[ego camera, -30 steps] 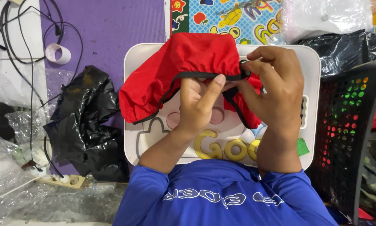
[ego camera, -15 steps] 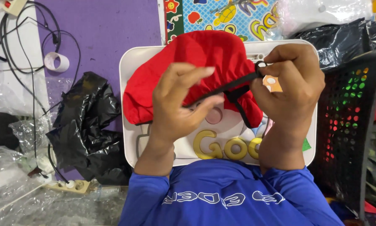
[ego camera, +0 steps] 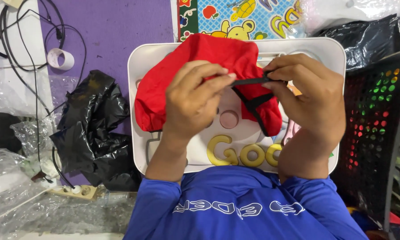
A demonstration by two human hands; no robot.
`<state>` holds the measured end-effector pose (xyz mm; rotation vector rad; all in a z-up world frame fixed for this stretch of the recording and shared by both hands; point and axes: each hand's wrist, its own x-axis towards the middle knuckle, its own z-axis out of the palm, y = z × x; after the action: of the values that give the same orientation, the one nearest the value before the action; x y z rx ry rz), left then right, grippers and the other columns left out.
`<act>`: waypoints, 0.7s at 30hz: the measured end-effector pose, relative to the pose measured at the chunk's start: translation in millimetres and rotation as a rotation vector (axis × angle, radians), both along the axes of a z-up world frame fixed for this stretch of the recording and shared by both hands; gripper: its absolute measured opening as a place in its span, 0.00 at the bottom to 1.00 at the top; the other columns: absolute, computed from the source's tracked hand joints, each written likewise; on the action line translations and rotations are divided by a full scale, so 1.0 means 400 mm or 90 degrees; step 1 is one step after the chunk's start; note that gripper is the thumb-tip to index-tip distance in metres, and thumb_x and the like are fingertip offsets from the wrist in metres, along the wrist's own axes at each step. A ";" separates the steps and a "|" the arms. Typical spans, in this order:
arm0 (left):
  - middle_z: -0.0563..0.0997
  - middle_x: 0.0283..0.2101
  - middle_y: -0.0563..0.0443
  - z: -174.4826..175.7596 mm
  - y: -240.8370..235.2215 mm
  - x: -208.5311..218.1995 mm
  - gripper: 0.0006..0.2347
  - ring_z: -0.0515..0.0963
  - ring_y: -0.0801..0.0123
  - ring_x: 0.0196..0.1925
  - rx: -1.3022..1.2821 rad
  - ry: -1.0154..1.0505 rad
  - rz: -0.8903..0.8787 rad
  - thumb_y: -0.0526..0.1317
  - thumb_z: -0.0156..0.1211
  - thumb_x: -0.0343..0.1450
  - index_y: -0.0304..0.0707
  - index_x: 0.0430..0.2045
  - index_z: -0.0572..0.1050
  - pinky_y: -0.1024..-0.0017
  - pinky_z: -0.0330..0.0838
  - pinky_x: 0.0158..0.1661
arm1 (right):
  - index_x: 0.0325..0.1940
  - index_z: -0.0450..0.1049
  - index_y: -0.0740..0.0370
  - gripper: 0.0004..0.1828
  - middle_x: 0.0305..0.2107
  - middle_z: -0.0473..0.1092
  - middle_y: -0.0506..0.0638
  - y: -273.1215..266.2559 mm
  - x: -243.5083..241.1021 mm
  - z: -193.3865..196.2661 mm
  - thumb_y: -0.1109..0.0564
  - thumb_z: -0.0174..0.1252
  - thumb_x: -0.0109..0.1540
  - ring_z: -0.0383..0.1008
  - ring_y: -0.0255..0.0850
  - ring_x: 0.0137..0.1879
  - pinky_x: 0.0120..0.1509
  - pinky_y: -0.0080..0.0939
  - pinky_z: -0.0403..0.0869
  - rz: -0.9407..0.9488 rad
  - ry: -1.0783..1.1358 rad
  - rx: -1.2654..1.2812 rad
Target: The person holds a red fabric item with a black elastic band and uses pink scissors to cut the elastic band at multiple points. They repeatedly stretch the band to check the cuts and continue trimming the elastic along the edge of the fabric.
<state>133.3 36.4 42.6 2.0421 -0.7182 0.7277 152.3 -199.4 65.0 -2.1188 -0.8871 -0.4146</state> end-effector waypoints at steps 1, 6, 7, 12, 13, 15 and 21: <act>0.81 0.40 0.43 -0.002 0.009 0.000 0.11 0.80 0.52 0.42 -0.002 0.022 0.011 0.19 0.62 0.69 0.33 0.41 0.81 0.59 0.80 0.45 | 0.40 0.73 0.79 0.08 0.42 0.76 0.68 -0.009 0.006 -0.004 0.80 0.65 0.64 0.78 0.59 0.49 0.55 0.50 0.76 0.032 0.025 -0.002; 0.82 0.29 0.48 0.033 0.044 -0.014 0.02 0.80 0.65 0.31 -0.077 0.191 0.016 0.29 0.63 0.74 0.34 0.36 0.81 0.71 0.72 0.36 | 0.43 0.75 0.78 0.01 0.39 0.77 0.65 -0.055 0.016 -0.012 0.75 0.59 0.70 0.80 0.56 0.48 0.54 0.47 0.77 0.061 0.102 0.004; 0.83 0.30 0.49 0.037 0.053 -0.018 0.03 0.80 0.67 0.31 -0.099 0.235 0.015 0.32 0.61 0.75 0.33 0.34 0.81 0.73 0.71 0.35 | 0.42 0.74 0.78 0.03 0.38 0.76 0.65 -0.065 0.012 -0.012 0.72 0.59 0.71 0.80 0.56 0.48 0.53 0.47 0.76 0.049 0.105 0.004; 0.83 0.30 0.53 0.041 0.064 -0.028 0.06 0.78 0.73 0.31 -0.148 0.363 -0.002 0.36 0.59 0.75 0.33 0.30 0.80 0.77 0.70 0.35 | 0.42 0.75 0.77 0.06 0.36 0.76 0.63 -0.089 0.003 -0.044 0.69 0.60 0.73 0.80 0.55 0.46 0.49 0.45 0.74 0.019 0.093 0.002; 0.84 0.31 0.51 0.043 0.064 -0.026 0.05 0.81 0.72 0.33 -0.159 0.365 -0.016 0.34 0.60 0.74 0.31 0.30 0.81 0.77 0.72 0.36 | 0.41 0.75 0.77 0.07 0.36 0.76 0.63 -0.085 0.003 -0.045 0.68 0.61 0.73 0.80 0.55 0.45 0.48 0.45 0.74 0.011 0.073 0.001; 0.84 0.32 0.49 0.046 0.060 -0.025 0.05 0.83 0.71 0.35 -0.170 0.367 -0.029 0.33 0.61 0.74 0.30 0.30 0.81 0.77 0.75 0.37 | 0.41 0.76 0.77 0.08 0.35 0.76 0.63 -0.078 0.003 -0.047 0.67 0.62 0.73 0.80 0.55 0.44 0.46 0.44 0.73 0.005 0.053 0.001; 0.83 0.33 0.47 0.044 0.044 -0.013 0.03 0.81 0.65 0.33 -0.063 0.188 -0.070 0.31 0.67 0.74 0.33 0.38 0.80 0.72 0.75 0.36 | 0.41 0.74 0.81 0.08 0.35 0.76 0.68 -0.032 0.004 -0.036 0.81 0.67 0.68 0.79 0.57 0.42 0.46 0.47 0.75 -0.002 -0.024 0.044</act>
<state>128.3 54.1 60.2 1.9493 -0.6055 0.3805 153.7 -212.4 50.4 -2.0553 -0.8789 -0.4819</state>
